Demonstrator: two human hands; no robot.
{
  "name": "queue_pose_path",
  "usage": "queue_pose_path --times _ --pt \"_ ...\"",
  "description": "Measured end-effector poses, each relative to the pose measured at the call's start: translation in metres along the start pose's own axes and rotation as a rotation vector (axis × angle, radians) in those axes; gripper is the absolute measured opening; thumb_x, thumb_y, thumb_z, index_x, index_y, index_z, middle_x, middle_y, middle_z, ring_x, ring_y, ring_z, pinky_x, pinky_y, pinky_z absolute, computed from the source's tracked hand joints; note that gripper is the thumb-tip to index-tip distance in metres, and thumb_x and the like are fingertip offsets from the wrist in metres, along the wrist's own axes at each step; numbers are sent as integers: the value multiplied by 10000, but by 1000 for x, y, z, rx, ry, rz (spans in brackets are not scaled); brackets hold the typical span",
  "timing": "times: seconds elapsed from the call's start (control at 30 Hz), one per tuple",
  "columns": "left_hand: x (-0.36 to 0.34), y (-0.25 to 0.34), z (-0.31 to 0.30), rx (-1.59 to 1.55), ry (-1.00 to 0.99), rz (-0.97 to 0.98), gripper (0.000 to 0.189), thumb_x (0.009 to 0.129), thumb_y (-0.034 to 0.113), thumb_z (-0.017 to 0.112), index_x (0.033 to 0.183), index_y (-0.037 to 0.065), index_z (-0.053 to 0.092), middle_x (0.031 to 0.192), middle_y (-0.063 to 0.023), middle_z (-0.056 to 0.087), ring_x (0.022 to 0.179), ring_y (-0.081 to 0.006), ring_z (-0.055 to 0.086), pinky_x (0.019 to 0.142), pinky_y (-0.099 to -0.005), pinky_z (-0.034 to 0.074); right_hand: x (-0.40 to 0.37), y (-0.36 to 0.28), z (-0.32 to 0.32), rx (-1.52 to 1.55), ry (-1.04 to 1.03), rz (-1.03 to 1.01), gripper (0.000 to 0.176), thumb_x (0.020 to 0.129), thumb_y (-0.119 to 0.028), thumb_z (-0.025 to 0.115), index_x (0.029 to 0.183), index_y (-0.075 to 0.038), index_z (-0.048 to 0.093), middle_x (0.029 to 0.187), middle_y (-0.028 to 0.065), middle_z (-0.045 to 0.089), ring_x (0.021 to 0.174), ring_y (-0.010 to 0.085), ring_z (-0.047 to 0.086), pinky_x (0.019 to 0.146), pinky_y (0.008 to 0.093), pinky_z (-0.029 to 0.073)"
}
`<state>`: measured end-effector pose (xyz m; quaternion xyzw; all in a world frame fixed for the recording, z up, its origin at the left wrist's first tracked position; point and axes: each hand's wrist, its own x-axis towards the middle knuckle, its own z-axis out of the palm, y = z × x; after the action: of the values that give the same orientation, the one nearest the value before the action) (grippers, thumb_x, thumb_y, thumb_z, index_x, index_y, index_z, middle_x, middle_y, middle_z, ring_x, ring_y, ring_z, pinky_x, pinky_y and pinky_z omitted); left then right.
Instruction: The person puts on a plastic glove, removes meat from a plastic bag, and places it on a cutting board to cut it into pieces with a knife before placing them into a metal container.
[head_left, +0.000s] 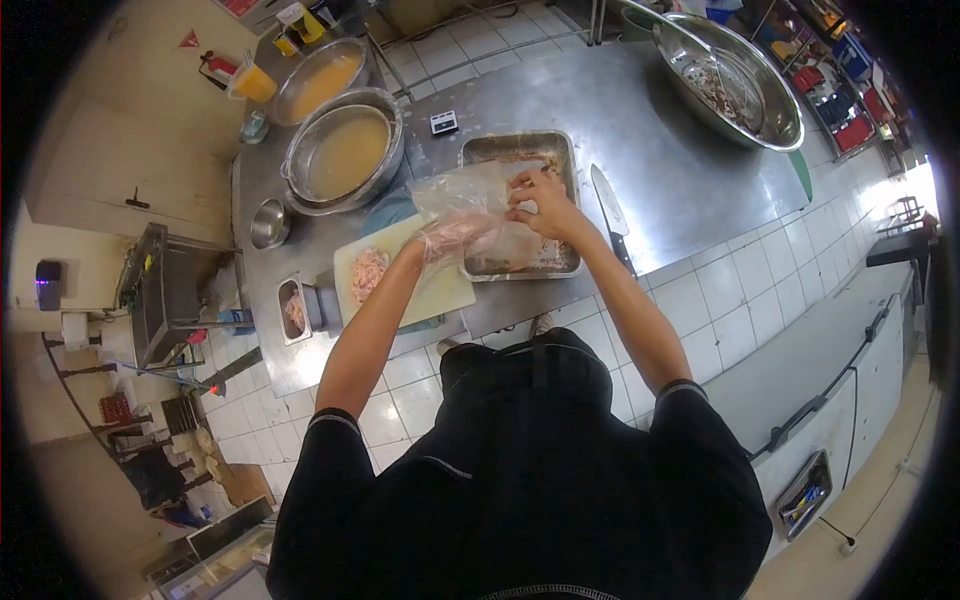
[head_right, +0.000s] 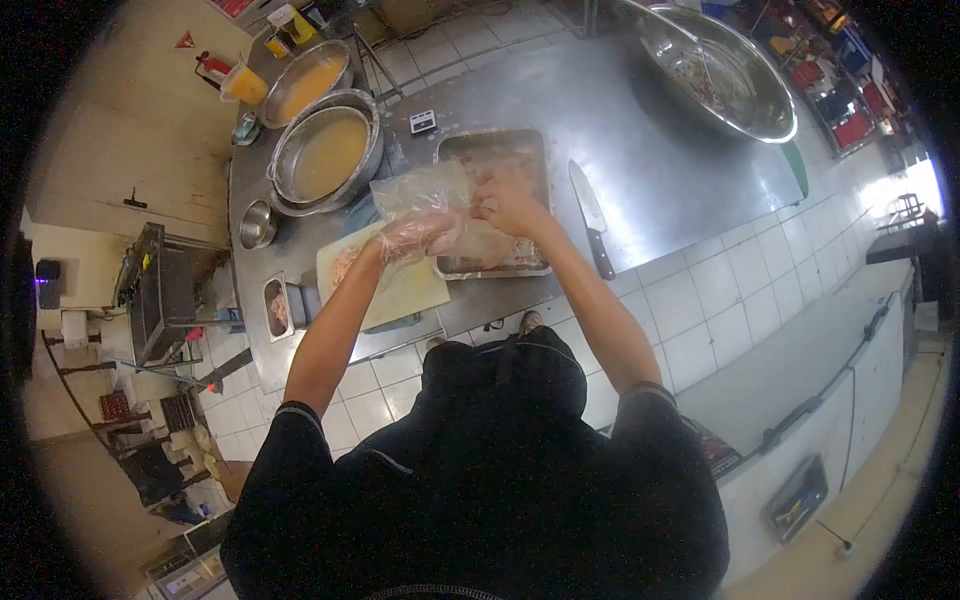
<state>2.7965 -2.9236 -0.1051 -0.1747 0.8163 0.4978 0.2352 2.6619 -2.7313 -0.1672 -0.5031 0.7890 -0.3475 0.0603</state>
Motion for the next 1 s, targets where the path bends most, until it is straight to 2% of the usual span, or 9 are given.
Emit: queue_pose_path --times 0.1,0.2,0.3,0.4,0.6,0.67,0.83,0.9,1.0 --pt "6 -26 6 -557 59 244 366 978 387 614 1078 43 689 1007 -22 662 925 -130 615 771 -283 501 -2 0 -3 20 105 42 200 782 -233 831 916 -108 751 1203 75 605 1195 327 498 1013 441 416" --pt "-5 -30 -13 -846 -143 219 237 986 251 637 1078 33 648 914 -33 637 857 -124 620 657 -293 501 -5 10 0 80 86 72 200 785 -212 827 931 -99 750 1182 86 600 1170 326 511 1002 436 425" --pt "-39 -26 -19 -927 12 147 245 976 333 631 933 92 642 870 36 609 752 -69 566 616 -260 459 -3 17 -2 42 169 -18 202 794 -205 819 936 -81 747 1174 98 594 1162 326 513 1004 432 426" --pt "-48 -95 -43 -716 150 345 281 959 359 643 986 80 663 898 18 646 791 -118 598 672 -299 492 -3 16 -3 70 138 14 198 807 -197 809 944 -71 743 1193 113 586 1156 337 515 1012 434 419" --pt "-96 -144 -74 19 614 -273 503 923 436 626 1246 51 650 1155 -138 704 1056 -265 671 921 -386 512 -8 9 10 42 116 60 199 821 -209 793 943 -62 738 1174 109 593 1151 339 515 999 429 420" --pt "-108 -148 -65 14 648 -280 417 947 421 592 1174 80 672 984 -93 706 937 -206 670 803 -343 534 -9 3 10 25 119 68 196 820 -205 793 940 -60 736 1174 105 596 1150 337 519 1000 432 417" --pt "-115 -169 -72 -2 580 -256 421 929 376 616 1261 120 658 1169 -160 708 1017 -319 690 918 -392 525 -10 6 15 55 141 83 183 824 -209 790 934 -72 739 1187 102 598 1156 337 523 1017 448 405" --pt "-101 -212 -68 363 741 -223 393 938 332 630 1244 88 664 1153 -144 717 968 -288 708 883 -374 545 -13 2 11 73 126 87 167 824 -210 786 925 -86 736 1233 107 598 1191 359 507 1039 466 394" --pt "-78 -275 -67 134 822 -29 345 945 225 638 1252 66 651 1049 -136 728 909 -240 713 778 -339 578 -12 -6 11 104 103 110 141 820 -207 779 912 -111 728 1329 114 594 1278 402 466 1090 499 368"
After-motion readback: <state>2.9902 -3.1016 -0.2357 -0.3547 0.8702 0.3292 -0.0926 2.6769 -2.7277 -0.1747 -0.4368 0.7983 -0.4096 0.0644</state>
